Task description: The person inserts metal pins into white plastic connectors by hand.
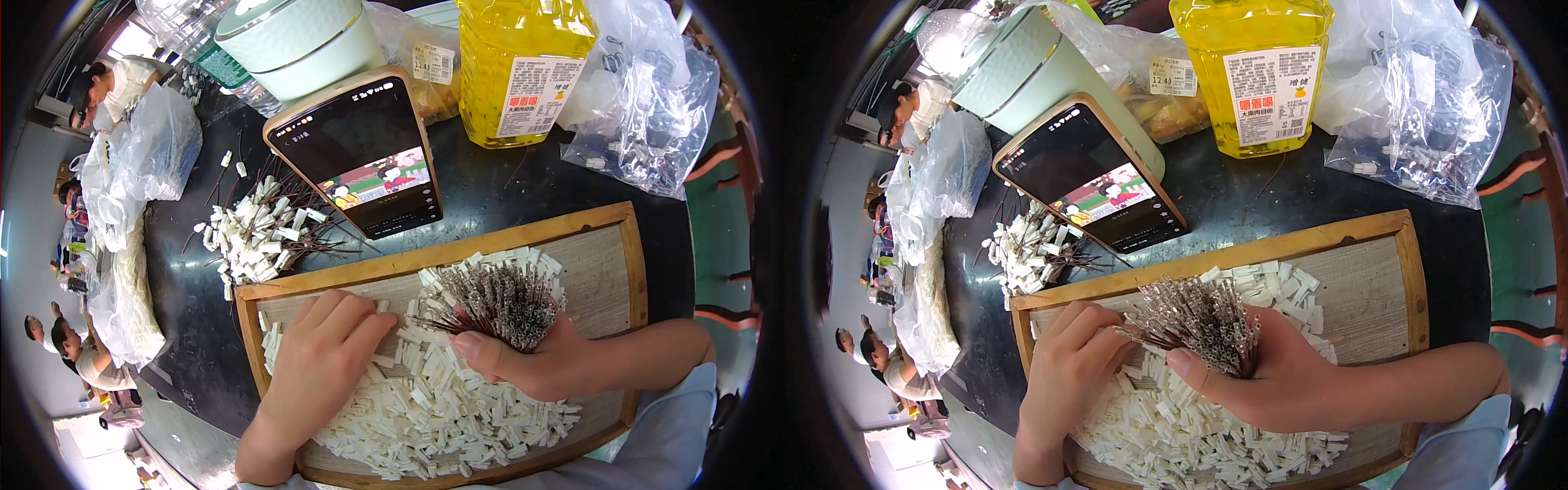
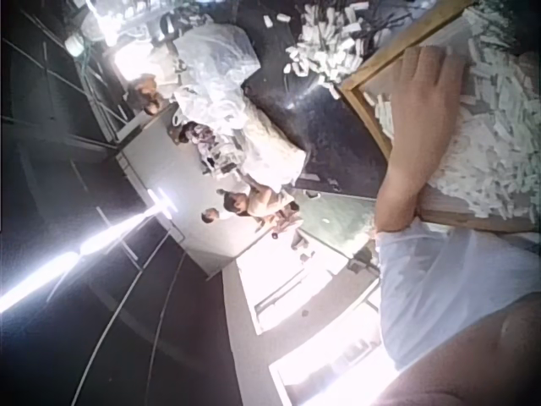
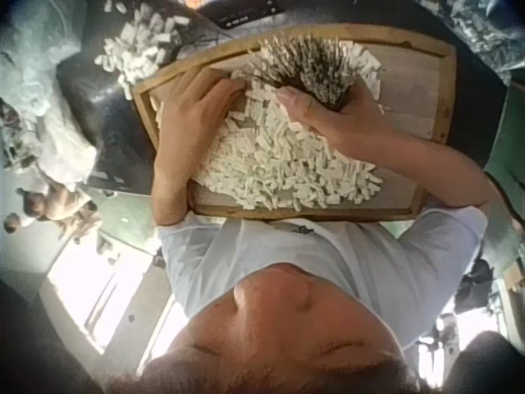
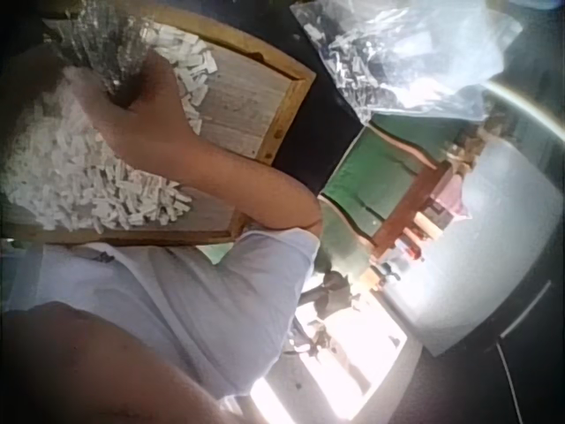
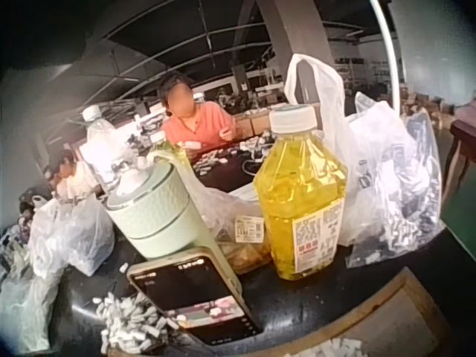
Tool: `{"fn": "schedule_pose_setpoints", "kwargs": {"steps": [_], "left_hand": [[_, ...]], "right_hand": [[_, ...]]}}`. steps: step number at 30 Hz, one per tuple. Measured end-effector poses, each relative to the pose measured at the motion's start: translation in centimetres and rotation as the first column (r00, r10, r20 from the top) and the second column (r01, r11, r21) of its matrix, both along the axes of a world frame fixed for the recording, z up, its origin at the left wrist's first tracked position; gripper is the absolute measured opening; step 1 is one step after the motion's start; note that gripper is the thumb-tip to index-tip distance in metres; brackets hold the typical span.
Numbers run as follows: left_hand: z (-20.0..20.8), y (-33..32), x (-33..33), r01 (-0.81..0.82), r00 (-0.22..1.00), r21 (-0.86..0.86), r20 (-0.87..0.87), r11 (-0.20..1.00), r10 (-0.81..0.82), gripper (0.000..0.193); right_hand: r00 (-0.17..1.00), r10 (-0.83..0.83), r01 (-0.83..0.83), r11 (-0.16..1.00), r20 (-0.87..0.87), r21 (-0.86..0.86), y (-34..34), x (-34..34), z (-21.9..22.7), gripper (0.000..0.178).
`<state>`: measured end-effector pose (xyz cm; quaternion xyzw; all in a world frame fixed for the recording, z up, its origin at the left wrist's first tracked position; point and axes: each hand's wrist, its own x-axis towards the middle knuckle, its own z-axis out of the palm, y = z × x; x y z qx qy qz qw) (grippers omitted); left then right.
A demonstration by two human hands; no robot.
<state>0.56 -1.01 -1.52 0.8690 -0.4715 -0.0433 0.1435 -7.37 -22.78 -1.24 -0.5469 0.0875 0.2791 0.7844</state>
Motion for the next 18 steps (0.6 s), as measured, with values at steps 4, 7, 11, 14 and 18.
{"fn": "schedule_pose_setpoints", "kwargs": {"steps": [4, 7, 11, 14, 18], "left_hand": [[0.5, -0.5, 0.0, -0.077, 0.996, -0.006, -0.05, 0.997, 0.077, 0.015], [-0.1, -0.1, 0.0, -0.144, 0.986, -0.017, -0.082, 0.989, 0.142, 0.016], [0.0, -0.6, -0.4, -0.247, 0.96, -0.061, -0.151, 0.967, 0.236, 0.015], [0.1, -0.8, -0.2, -0.188, 0.979, -0.15, -0.103, 0.971, 0.174, 0.017], [0.6, 0.4, -0.7, -0.278, 0.858, -0.461, -0.514, 0.843, 0.002, 0.021]], "right_hand": [[0.992, -0.105, 0.109, 0.991, 0.067, -0.071, 0.4, -0.4, -0.2, 0.016], [0.994, -0.099, 0.101, 0.994, 0.035, -0.041, 0.5, -0.3, -0.2, 0.016], [0.995, -0.098, 0.1, 0.994, 0.031, -0.037, 0.5, -0.4, 0.1, 0.018], [1.0, -0.01, 0.011, 0.995, 0.016, -0.097, 0.1, -0.2, -0.1, 0.019], [0.996, -0.074, 0.075, 0.997, 0.044, -0.002, 0.5, -0.6, -0.1, 0.02]]}}
